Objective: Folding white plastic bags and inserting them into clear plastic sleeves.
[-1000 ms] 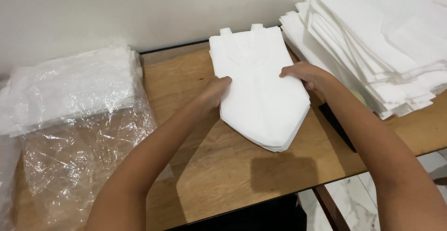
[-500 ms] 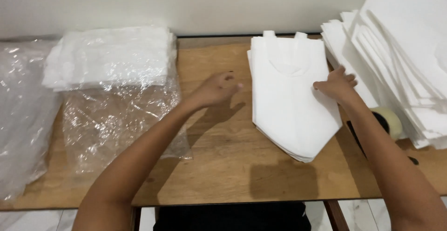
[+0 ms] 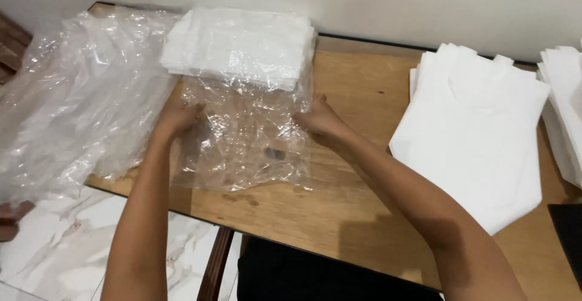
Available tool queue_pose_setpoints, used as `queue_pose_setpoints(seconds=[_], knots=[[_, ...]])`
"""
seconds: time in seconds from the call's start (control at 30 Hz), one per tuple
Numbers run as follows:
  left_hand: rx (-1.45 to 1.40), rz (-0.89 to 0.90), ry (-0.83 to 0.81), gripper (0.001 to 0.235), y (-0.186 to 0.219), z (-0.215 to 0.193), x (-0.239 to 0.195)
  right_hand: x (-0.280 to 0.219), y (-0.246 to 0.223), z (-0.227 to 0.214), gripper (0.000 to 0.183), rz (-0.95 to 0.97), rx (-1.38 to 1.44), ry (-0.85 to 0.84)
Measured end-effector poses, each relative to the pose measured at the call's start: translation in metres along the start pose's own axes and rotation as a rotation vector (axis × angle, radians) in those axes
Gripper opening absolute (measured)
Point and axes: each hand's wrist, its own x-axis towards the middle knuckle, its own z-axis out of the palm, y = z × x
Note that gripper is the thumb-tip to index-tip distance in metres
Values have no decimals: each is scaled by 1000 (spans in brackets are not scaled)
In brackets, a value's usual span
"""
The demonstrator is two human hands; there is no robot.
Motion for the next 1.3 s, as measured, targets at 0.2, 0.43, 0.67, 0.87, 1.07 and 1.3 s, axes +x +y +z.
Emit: queue_pose_setpoints(seconds=[0.2,0.43,0.67,0.87,1.07,1.3], knots=[[-374,48,-3,41,-37,41,42,-17,-34,-17,49,30,-217,213],[-584,233,-158,33,28,90,-6,-27,-18,-107,91,214,-845,244],[-179,347,-421,72,60,95,17,-12,-48,-79,54,-47,-1460,491],[-378,-173,-34,93,24,69,114,74,-97,30,60,-567,-762,-126],[-1074,-751,351,97,6,38,147,206,-72,75,70,-29,-569,124],[-1033,-730,516,80,-10,34,177,213,-69,15,103,391,-819,399]])
